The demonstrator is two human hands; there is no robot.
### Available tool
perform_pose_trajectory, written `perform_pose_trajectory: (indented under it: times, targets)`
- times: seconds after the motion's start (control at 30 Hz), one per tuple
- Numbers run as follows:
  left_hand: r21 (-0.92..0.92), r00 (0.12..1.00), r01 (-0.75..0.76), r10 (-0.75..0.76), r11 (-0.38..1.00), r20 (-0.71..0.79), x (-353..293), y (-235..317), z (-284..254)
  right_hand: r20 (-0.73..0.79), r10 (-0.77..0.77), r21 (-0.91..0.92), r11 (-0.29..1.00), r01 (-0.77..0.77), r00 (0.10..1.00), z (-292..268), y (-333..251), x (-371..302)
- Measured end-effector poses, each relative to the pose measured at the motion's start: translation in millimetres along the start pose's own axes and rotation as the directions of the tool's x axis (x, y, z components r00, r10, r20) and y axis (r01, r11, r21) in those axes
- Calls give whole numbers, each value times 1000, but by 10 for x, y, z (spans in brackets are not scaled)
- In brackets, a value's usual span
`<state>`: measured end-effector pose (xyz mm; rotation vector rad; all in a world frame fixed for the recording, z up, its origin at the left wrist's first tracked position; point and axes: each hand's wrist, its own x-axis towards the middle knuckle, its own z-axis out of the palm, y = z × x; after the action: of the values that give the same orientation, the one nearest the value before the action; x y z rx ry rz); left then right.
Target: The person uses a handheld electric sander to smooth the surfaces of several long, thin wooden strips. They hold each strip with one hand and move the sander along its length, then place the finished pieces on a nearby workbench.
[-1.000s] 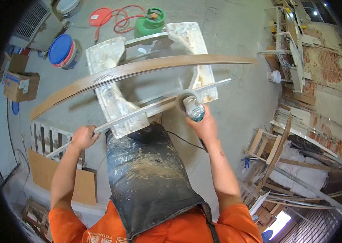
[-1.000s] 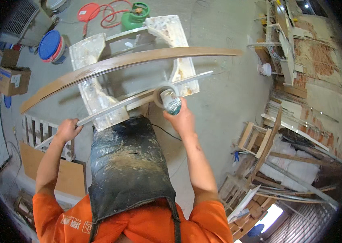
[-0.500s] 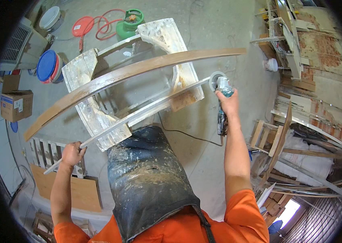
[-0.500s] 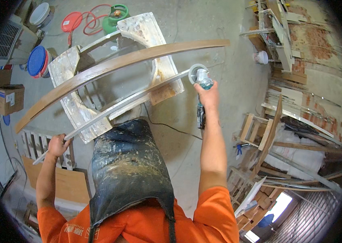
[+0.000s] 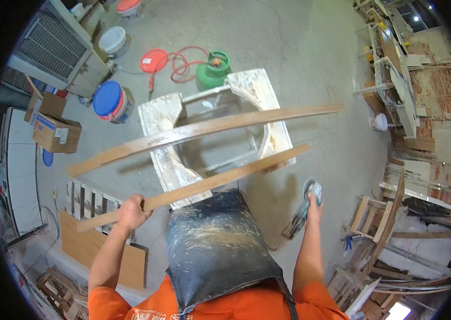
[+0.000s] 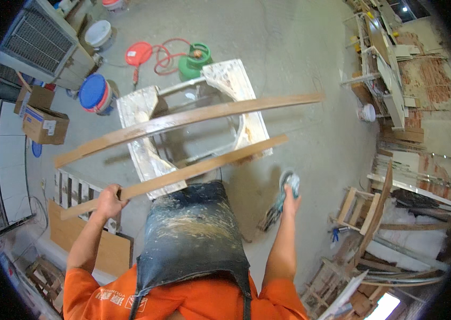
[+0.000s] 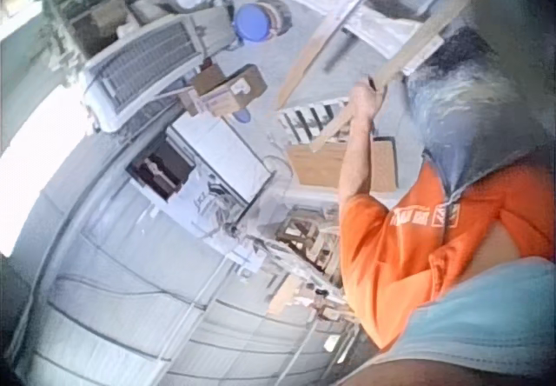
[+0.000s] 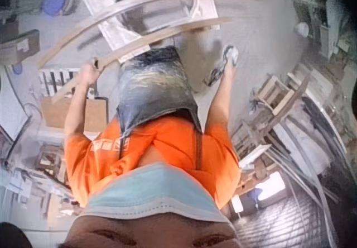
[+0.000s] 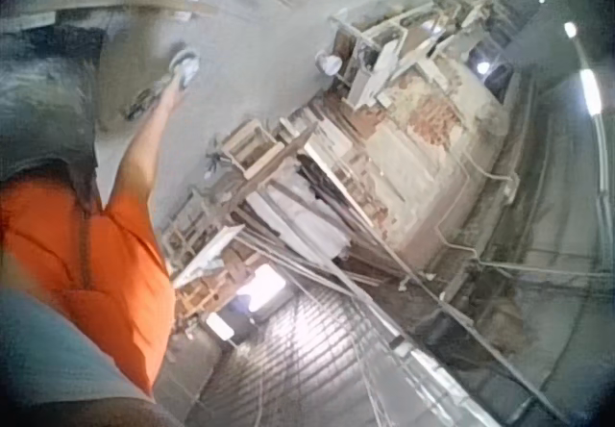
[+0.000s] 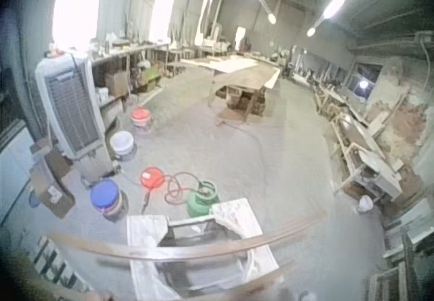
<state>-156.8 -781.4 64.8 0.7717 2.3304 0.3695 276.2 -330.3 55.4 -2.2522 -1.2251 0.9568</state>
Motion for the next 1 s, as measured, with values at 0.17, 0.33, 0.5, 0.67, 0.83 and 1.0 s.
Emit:
perform_pose_trajectory:
  times: [0.17,0.33,0.5,0.67,0.83,1.0]
  targets:
    - [42,996,-23,26,999,-80,147,-70,-452,84,139,242,958,-155,987,-202,860,-350]
    - [103,965,-136,155,985,-212,895,-95,-1009,-17,195,256,949,-184,981,-354,1170,-699]
    - [45,951,-195,200,980,-237,1668,234,-1385,-61,192,323,932,-163,979,-544,1424,-935]
    - [13,951,-174,172,985,-256,2346,218,-1246,-118,272,340,915,-219,955,-760,1382,-1370]
    - [-12,963,-155,148,988,-225,2653,360,-1098,-218,313,295,924,-244,924,-1013,1510,-1594]
    - [-58,960,-193,177,979,-215,2961,116,-887,-188,326,381,894,-237,927,-1127,1750,-1531]
